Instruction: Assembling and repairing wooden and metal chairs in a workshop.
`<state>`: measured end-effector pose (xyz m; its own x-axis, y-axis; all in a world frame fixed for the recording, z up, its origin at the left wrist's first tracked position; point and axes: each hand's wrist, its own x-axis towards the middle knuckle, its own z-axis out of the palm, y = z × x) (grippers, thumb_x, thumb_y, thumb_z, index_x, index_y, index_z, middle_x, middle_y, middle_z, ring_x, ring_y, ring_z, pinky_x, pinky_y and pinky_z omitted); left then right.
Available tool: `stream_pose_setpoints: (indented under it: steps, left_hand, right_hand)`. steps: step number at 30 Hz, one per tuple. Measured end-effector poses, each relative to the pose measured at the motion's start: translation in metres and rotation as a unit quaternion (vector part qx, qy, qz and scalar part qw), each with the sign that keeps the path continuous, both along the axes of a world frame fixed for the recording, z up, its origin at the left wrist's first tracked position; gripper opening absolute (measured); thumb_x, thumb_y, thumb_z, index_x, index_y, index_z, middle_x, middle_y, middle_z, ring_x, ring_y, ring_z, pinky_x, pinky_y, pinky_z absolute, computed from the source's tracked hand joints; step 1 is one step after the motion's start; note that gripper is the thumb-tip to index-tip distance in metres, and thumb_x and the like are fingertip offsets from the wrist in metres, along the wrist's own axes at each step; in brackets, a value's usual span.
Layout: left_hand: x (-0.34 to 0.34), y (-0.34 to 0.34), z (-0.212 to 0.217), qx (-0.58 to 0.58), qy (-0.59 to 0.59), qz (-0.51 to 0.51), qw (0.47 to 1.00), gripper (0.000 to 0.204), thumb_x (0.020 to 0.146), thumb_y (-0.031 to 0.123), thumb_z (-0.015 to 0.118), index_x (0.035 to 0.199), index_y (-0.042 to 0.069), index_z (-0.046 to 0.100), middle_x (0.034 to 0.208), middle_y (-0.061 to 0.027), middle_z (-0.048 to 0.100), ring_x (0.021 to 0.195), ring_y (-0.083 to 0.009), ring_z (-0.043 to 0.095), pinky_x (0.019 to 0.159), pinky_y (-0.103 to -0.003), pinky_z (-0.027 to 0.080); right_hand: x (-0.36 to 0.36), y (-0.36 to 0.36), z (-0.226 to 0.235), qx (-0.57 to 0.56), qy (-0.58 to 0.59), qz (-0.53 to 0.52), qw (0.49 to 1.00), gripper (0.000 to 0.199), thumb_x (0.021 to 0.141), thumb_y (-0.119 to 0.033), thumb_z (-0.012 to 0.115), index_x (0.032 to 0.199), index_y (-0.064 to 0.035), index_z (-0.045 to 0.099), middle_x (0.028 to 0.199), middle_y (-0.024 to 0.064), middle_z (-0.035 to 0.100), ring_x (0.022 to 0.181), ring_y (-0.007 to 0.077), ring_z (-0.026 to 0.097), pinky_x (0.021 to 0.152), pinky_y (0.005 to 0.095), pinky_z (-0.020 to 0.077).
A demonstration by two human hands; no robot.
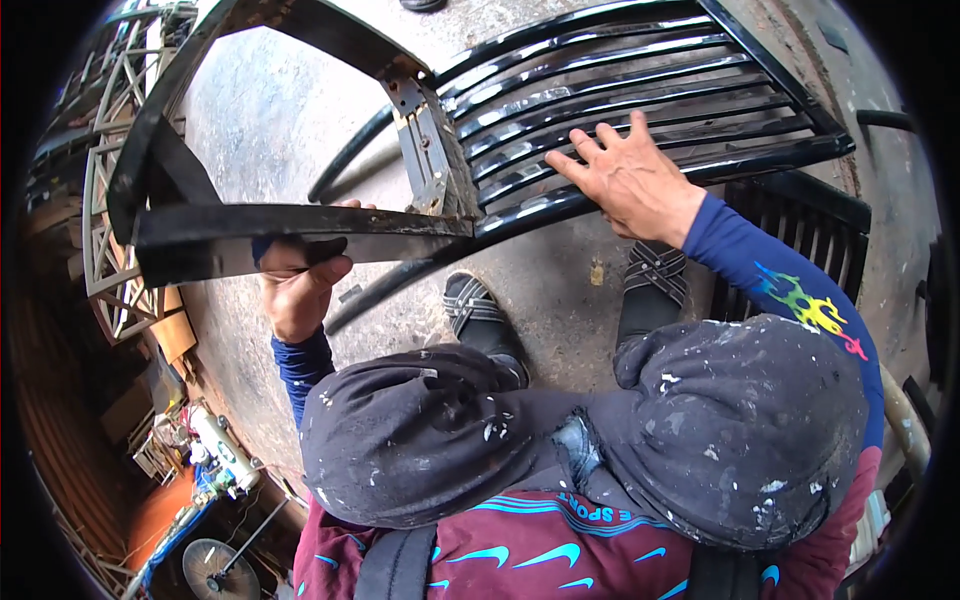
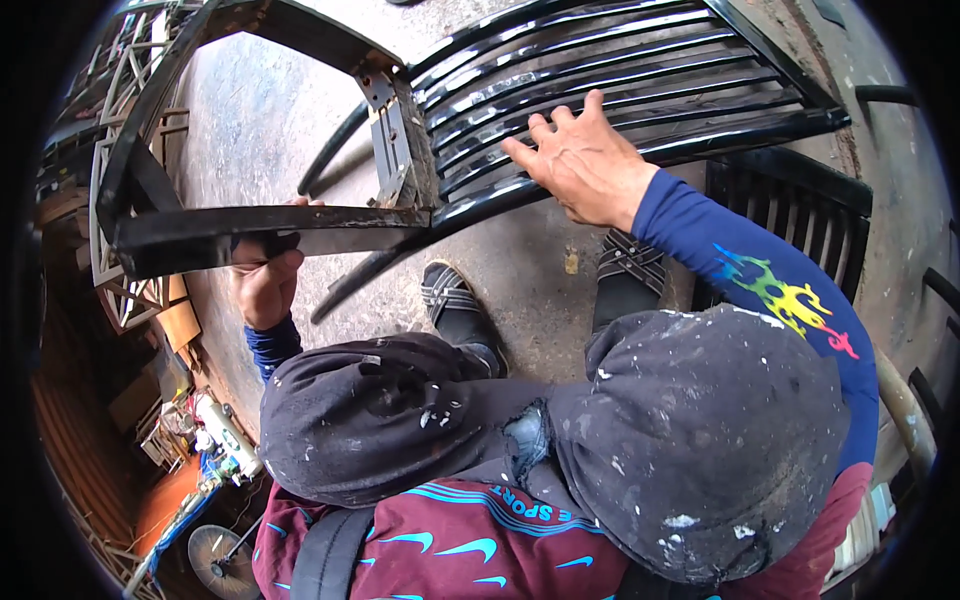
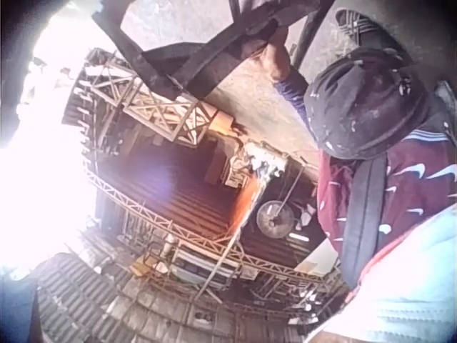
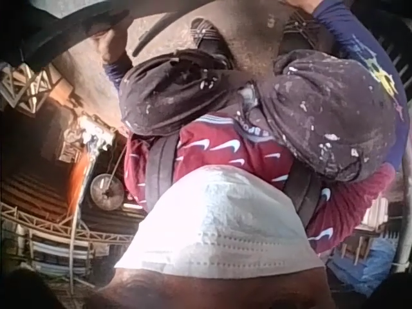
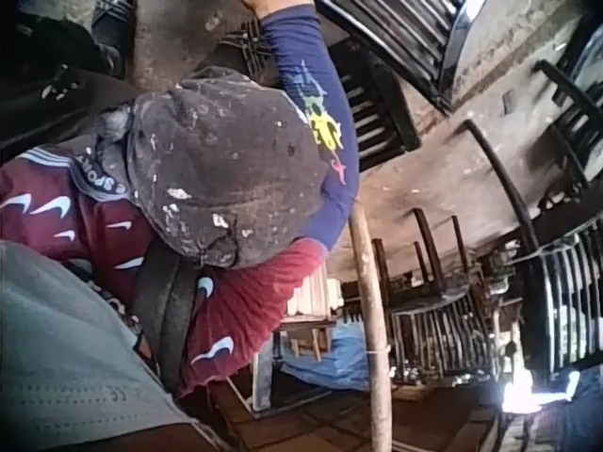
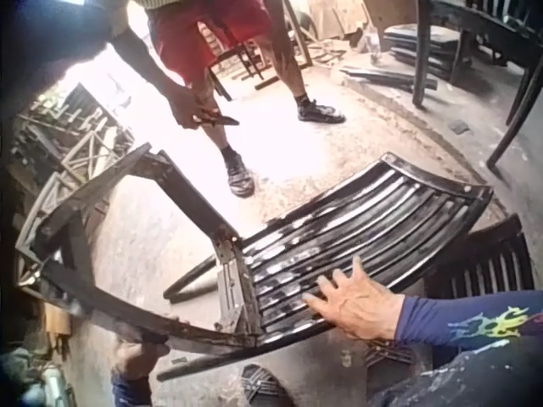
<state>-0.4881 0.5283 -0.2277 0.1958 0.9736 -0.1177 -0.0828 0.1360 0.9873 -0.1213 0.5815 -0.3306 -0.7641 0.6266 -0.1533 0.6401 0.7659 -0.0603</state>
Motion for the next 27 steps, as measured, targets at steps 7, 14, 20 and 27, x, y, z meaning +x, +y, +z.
stream_pose_setpoints:
  steps: [7, 14, 20, 27]
  left_hand:
    - [-0.028, -0.037, -0.009, -0.035, 0.086, -0.006, 0.996, 0.043, 0.077, -0.014, 0.068, 0.118, -0.004, 0.061, 0.121, -0.0234, 0.065, 0.118, -0.0388, 0.060, 0.103, -0.051, 0.047]
    - [-0.052, -0.053, -0.029, -0.023, 0.085, -0.049, 0.995, 0.041, 0.091, 0.032, 0.064, 0.112, -0.003, 0.069, 0.116, -0.0236, 0.068, 0.117, -0.0381, 0.062, 0.106, -0.050, 0.041]
    - [-0.055, -0.052, -0.034, -0.024, 0.060, -0.062, 0.996, 0.038, 0.090, 0.031, 0.065, 0.110, -0.002, 0.071, 0.115, -0.0228, 0.068, 0.117, -0.0378, 0.062, 0.106, -0.050, 0.041]
    - [-0.064, -0.061, -0.044, -0.018, 0.064, -0.056, 0.996, 0.036, 0.090, 0.030, 0.065, 0.107, 0.000, 0.073, 0.113, -0.0219, 0.069, 0.116, -0.0375, 0.063, 0.106, -0.050, 0.041]
  right_hand:
    - [-0.038, -0.006, -0.050, -0.027, 0.030, 0.086, 0.996, 0.067, 0.088, -0.022, 0.060, 0.150, -0.0110, 0.036, 0.153, 0.0171, 0.034, 0.139, 0.0382, 0.035, 0.102, 0.0690, 0.0337]
    - [-0.062, -0.005, -0.067, -0.065, 0.059, 0.104, 0.991, 0.060, 0.089, -0.020, 0.056, 0.146, -0.0096, 0.041, 0.152, 0.0186, 0.036, 0.139, 0.0399, 0.035, 0.103, 0.0684, 0.0333]
    - [-0.074, -0.003, -0.067, -0.108, 0.035, 0.104, 0.988, 0.061, 0.086, -0.018, 0.058, 0.145, -0.0093, 0.044, 0.154, 0.0194, 0.031, 0.143, 0.0397, 0.027, 0.106, 0.0670, 0.0280]
    - [-0.079, -0.002, -0.058, -0.170, 0.049, 0.103, 0.979, 0.070, 0.075, -0.012, 0.069, 0.141, -0.0218, 0.049, 0.157, 0.0172, 0.026, 0.146, 0.0375, 0.023, 0.107, 0.0680, 0.0237]
